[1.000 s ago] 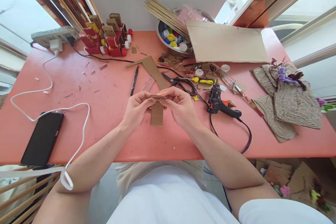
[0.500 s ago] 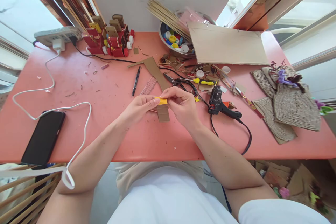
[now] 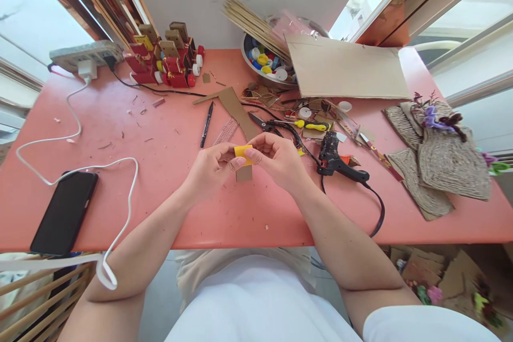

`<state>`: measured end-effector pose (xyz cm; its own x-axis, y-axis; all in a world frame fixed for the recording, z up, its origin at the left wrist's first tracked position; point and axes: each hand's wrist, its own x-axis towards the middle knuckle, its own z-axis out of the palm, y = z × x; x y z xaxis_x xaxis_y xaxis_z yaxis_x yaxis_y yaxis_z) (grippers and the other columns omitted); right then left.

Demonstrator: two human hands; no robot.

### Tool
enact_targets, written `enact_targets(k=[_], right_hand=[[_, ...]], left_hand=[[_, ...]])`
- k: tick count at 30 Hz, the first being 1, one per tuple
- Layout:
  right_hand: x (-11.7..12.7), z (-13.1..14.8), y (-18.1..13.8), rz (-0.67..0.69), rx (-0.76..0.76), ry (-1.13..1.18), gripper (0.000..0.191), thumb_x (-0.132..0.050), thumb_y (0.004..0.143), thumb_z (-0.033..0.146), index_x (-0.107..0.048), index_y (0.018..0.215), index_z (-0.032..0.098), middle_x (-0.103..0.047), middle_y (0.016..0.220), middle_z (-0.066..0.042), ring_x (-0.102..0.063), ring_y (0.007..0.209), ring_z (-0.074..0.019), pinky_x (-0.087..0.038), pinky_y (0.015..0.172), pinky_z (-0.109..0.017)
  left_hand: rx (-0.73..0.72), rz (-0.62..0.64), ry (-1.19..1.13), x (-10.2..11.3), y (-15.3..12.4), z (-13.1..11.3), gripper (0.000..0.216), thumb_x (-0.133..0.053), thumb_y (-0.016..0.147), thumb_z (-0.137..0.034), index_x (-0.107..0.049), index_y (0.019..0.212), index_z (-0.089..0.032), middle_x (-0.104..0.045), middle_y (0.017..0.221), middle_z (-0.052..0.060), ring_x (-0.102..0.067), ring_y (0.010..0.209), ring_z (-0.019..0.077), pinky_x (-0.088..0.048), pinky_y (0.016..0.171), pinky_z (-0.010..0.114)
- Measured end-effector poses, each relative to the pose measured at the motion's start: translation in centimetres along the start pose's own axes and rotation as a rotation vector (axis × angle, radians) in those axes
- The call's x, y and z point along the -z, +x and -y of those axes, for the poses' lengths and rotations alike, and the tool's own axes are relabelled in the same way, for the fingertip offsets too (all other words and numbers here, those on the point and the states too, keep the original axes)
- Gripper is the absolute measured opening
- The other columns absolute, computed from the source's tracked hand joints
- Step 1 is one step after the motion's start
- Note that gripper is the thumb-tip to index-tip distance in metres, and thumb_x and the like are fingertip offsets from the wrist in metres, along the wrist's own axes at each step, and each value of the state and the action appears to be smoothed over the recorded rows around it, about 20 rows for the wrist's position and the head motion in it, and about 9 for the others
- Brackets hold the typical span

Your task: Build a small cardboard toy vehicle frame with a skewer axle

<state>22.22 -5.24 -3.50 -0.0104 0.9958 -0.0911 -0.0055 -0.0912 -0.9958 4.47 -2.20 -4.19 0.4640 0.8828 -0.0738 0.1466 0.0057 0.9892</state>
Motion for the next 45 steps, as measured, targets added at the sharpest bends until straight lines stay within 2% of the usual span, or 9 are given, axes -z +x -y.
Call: enact_targets(k=[5, 12, 18, 22, 29, 34, 39, 45], right_hand=[[-0.3, 0.2, -0.1, -0.005, 0.010, 0.011, 0.064, -0.084, 0.061, 0.082, -0.065, 0.070, 0.022, -0.067, 0.067, 0.000, -0.061, 0.062, -0.0139, -0.055, 0.063, -0.031], [-0.3, 0.4, -0.1, 0.037, -0.002, 0.062, 0.062, -0.084, 0.061, 0.082, -0.065, 0.071, 0.023, -0.069, 0.070, 0.000, -0.064, 0.065, -0.0142, -0.056, 0.064, -0.030], [-0.5, -0.1, -0.2, -0.019, 0.008, 0.059, 0.054, -0.088, 0.064, 0.073, -0.068, 0.070, 0.023, -0.069, 0.069, 0.000, -0.063, 0.064, -0.0139, -0.057, 0.067, -0.031], [-0.5, -0.3, -0.3, -0.033, 0.003, 0.064, 0.055, -0.089, 0.063, 0.073, -0.068, 0.071, 0.023, -0.070, 0.071, -0.001, -0.064, 0.066, -0.0150, -0.058, 0.069, -0.033], [-0.8, -0.5, -0.4, -0.056, 0.033, 0.053, 0.054, -0.087, 0.065, 0.074, -0.067, 0.071, 0.024, -0.070, 0.071, -0.001, -0.064, 0.067, -0.0159, -0.058, 0.069, -0.034], [-0.8, -0.6, -0.3, -0.086, 0.054, 0.077, 0.050, -0.088, 0.067, 0.069, -0.065, 0.071, 0.024, -0.068, 0.069, 0.001, -0.062, 0.065, -0.0148, -0.058, 0.068, -0.033], [-0.6, -0.5, -0.1, -0.035, 0.043, 0.050, 0.044, -0.086, 0.073, 0.063, -0.066, 0.074, 0.024, -0.070, 0.072, 0.000, -0.062, 0.066, -0.0147, -0.058, 0.067, -0.033], [-0.7, -0.3, -0.3, -0.014, 0.087, -0.026, 0.045, -0.083, 0.075, 0.063, -0.064, 0.067, 0.023, -0.065, 0.066, 0.001, -0.057, 0.062, -0.0132, -0.049, 0.060, -0.030]], left_hand=[[-0.036, -0.032, 0.048, -0.2, 0.0, 0.2, 0.049, -0.077, 0.077, -0.070, -0.075, 0.077, -0.020, -0.073, 0.072, 0.004, -0.066, 0.068, 0.0183, -0.055, 0.062, 0.028], [-0.029, -0.052, 0.072, -0.6, -0.2, 0.5, 0.048, -0.072, 0.080, -0.068, -0.073, 0.079, -0.021, -0.071, 0.073, 0.004, -0.064, 0.070, 0.0184, -0.050, 0.062, 0.028], [-0.061, -0.080, 0.181, -0.6, -0.2, 0.4, 0.041, -0.068, 0.083, -0.063, -0.067, 0.075, -0.022, -0.067, 0.067, 0.001, -0.057, 0.062, 0.0161, -0.043, 0.059, 0.027], [-0.064, -0.098, 0.222, -0.7, -0.2, 0.7, 0.037, -0.065, 0.084, -0.057, -0.060, 0.070, -0.023, -0.061, 0.062, -0.001, -0.051, 0.059, 0.0146, -0.038, 0.056, 0.026], [-0.060, -0.107, 0.143, -1.0, -0.4, 1.0, 0.035, -0.068, 0.084, -0.057, -0.064, 0.074, -0.024, -0.065, 0.066, 0.000, -0.057, 0.063, 0.0163, -0.043, 0.058, 0.027], [-0.027, -0.051, 0.046, -1.3, -0.3, 0.9, 0.034, -0.070, 0.081, -0.056, -0.070, 0.080, -0.022, -0.072, 0.072, 0.002, -0.065, 0.066, 0.0177, -0.048, 0.059, 0.026], [-0.051, -0.004, 0.110, -1.0, -0.3, 0.7, 0.037, -0.065, 0.088, -0.056, -0.068, 0.074, -0.022, -0.064, 0.063, -0.001, -0.056, 0.057, 0.0152, -0.041, 0.051, 0.024], [-0.103, 0.053, 0.195, -0.8, -0.3, 0.5, 0.046, -0.063, 0.092, -0.061, -0.059, 0.069, -0.021, -0.053, 0.060, -0.003, -0.047, 0.056, 0.0124, -0.034, 0.052, 0.025]])
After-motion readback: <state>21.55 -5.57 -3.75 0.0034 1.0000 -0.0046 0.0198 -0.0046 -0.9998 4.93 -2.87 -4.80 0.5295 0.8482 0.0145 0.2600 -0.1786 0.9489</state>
